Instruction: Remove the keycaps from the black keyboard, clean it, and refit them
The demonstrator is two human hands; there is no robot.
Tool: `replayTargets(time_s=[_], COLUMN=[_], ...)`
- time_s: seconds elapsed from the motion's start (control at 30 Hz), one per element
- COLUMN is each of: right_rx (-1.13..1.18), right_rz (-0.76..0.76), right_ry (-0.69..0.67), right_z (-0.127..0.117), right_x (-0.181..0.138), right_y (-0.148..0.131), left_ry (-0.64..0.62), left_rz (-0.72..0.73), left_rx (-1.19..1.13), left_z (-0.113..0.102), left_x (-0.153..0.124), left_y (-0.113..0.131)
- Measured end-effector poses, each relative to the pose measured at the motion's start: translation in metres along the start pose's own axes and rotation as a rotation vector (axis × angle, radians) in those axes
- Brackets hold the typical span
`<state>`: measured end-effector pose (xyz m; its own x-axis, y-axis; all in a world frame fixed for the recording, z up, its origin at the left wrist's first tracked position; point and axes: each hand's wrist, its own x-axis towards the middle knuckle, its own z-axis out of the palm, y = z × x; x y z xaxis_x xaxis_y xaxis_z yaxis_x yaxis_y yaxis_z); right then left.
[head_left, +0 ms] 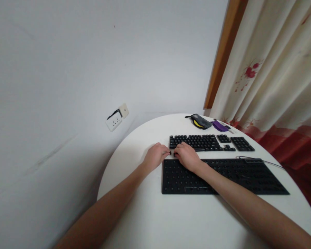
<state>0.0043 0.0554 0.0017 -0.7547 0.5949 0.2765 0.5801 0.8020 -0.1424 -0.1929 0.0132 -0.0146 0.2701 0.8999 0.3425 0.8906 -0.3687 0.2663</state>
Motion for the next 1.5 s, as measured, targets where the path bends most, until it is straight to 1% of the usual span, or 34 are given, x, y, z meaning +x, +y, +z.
replayTargets(time_s=[0.07, 0.17, 0.23, 0.3, 0.37, 0.4, 0.43, 0.5, 0.6, 0.7, 0.97, 1.13, 1.23, 1.37, 1.5], right_rx=[0.043, 0.191, 0.32, 0.428, 0.497, 0.518, 0.533, 0.557, 0.584, 0.596, 0.602, 0.611, 0.618, 0.671, 0.748], right_rz=[0.011, 0.019, 0.014, -0.002, -0.017, -0.02, -0.017, -0.001, 0.034, 0.053, 0.078, 0.079, 0.084, 0.115, 0.105], right_ry=[0.041, 0.169, 0.24, 0.276, 0.292, 0.287, 0.279, 0.256, 0.231, 0.214, 0.199, 0.189, 0.193, 0.199, 0.152], right_z=[-0.005, -0.013, -0.018, -0.019, -0.018, -0.016, -0.015, -0.011, -0.006, 0.0, 0.006, 0.007, 0.007, 0.002, -0.003], right_x=[-0.003, -0.02, -0.038, -0.059, -0.077, -0.083, -0.088, -0.091, -0.09, -0.089, -0.092, -0.091, -0.091, -0.092, -0.094], right_y=[-0.001, -0.005, -0.011, -0.019, -0.027, -0.031, -0.035, -0.043, -0.049, -0.053, -0.054, -0.054, -0.053, -0.053, -0.056], left_ry=[0.007, 0.009, -0.011, -0.065, -0.171, -0.249, -0.355, -0.534, -0.705, -0.791, -0.806, -0.801, -0.756, -0.677, -0.619], left_rz=[-0.037, -0.089, -0.136, -0.184, -0.204, -0.205, -0.189, -0.158, -0.158, -0.158, -0.158, -0.175, -0.167, -0.113, -0.057], left_rx=[-0.006, -0.034, -0.083, -0.195, -0.365, -0.43, -0.485, -0.555, -0.631, -0.647, -0.615, -0.592, -0.564, -0.473, -0.352], left_z=[0.0, -0.006, -0.015, -0.029, -0.045, -0.052, -0.058, -0.065, -0.065, -0.061, -0.063, -0.061, -0.058, -0.059, -0.062], left_x=[-0.002, -0.004, -0.007, -0.01, -0.015, -0.017, -0.019, -0.023, -0.027, -0.029, -0.027, -0.03, -0.033, -0.037, -0.04], left_y=[0.001, 0.003, 0.005, 0.009, 0.015, 0.018, 0.021, 0.027, 0.035, 0.039, 0.044, 0.046, 0.05, 0.058, 0.067])
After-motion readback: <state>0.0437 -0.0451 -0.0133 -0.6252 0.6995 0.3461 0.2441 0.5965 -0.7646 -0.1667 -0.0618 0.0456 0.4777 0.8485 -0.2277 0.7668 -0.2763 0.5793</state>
